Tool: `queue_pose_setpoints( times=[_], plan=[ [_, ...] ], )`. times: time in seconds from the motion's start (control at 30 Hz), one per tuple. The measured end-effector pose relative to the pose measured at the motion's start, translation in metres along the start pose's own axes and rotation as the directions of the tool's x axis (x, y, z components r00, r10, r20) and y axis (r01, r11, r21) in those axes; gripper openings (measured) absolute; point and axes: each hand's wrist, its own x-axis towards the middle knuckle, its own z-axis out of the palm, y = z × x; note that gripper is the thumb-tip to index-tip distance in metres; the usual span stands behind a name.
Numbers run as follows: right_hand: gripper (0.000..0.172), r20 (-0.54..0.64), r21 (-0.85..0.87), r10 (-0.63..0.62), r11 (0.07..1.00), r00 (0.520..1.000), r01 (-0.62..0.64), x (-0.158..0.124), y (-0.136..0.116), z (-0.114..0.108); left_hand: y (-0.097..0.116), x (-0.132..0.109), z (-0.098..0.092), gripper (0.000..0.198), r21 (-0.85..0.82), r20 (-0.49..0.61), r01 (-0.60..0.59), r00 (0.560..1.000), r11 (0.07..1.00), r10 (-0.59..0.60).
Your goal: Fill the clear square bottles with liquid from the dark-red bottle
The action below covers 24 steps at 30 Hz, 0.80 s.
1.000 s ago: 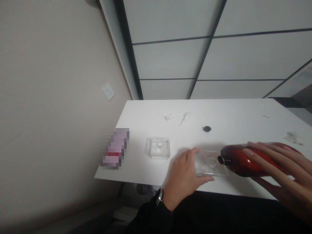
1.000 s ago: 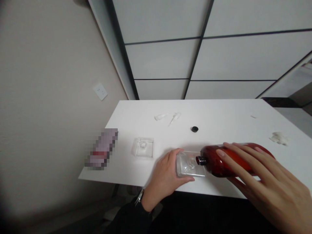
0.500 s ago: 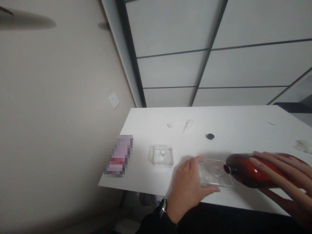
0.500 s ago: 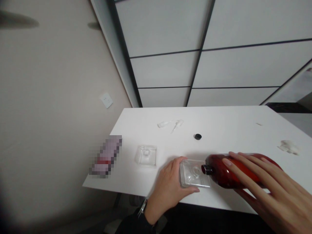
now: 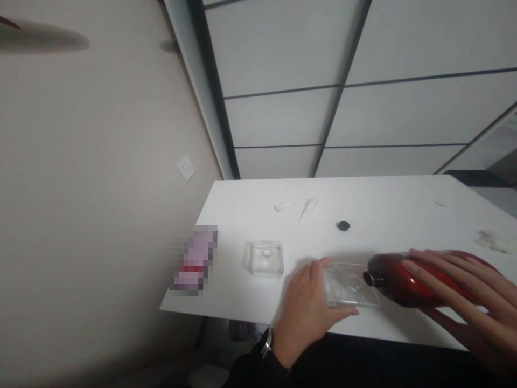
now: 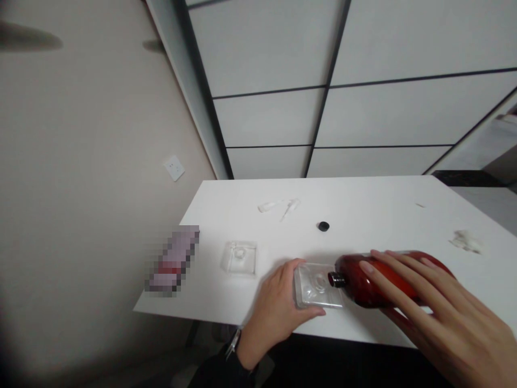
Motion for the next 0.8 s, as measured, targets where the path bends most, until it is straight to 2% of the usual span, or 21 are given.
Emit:
queue_pose_setpoints(
  times=[0.1,0.17,0.53,0.8],
  plan=[
    [0.08,0.061,-0.044,-0.061,0.997,0.996,0.064,0.003,-0.003,-0.005,0.0,0.001,0.0,0.091,0.0,-0.009,0.0,1.0,1.0,0.0],
    [0.083,0.036,-0.079,-0.1,0.992,0.994,0.102,0.009,-0.006,-0.008,-0.001,0.002,0.0,0.091,-0.002,-0.013,-0.005,1.0,1.0,0.005],
    [0.092,0.057,-0.063,-0.116,0.991,0.992,0.12,0.018,-0.011,-0.012,0.0,0.002,0.0,0.089,-0.008,-0.017,-0.021,1.0,1.0,0.021],
    [0.09,0.054,-0.065,-0.118,0.991,0.992,0.121,0.022,-0.012,-0.015,0.0,0.002,-0.001,0.089,0.007,-0.004,-0.029,1.0,1.0,0.029]
  ],
)
